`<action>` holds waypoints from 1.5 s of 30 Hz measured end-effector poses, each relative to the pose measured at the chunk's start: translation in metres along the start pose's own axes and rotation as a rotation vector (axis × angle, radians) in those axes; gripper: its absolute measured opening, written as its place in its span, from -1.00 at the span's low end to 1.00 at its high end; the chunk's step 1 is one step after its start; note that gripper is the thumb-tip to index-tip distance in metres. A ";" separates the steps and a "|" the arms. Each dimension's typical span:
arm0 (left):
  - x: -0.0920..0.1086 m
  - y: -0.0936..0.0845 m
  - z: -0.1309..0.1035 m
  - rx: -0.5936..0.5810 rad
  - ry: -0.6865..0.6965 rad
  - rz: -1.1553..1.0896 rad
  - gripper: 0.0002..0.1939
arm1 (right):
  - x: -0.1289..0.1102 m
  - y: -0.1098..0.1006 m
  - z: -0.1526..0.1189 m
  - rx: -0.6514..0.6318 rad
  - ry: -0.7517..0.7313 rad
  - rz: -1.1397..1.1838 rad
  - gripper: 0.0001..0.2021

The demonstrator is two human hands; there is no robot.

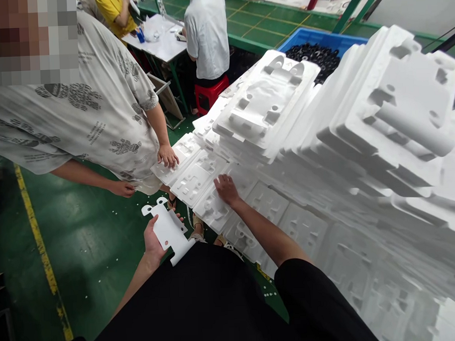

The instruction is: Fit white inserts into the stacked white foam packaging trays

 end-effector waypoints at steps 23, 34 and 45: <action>0.007 0.030 0.015 -0.082 -0.096 0.213 -0.54 | -0.017 0.032 -0.051 0.106 0.313 0.298 -0.25; 0.003 0.029 0.019 -0.092 -0.110 0.290 -0.53 | -0.010 0.027 -0.062 0.175 0.310 0.363 -0.30; 0.014 0.070 0.141 -0.080 -0.103 0.773 -0.54 | -0.016 0.049 -0.100 0.172 1.216 0.864 -0.40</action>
Point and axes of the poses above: each hand's wrist, its own z-axis towards the middle knuckle, its own y-axis out of the palm, x = y × z, the point moved 1 cm from there along z, towards the middle knuckle, and after that the axes turned 1 degree about -y, right-handed, at the moved point
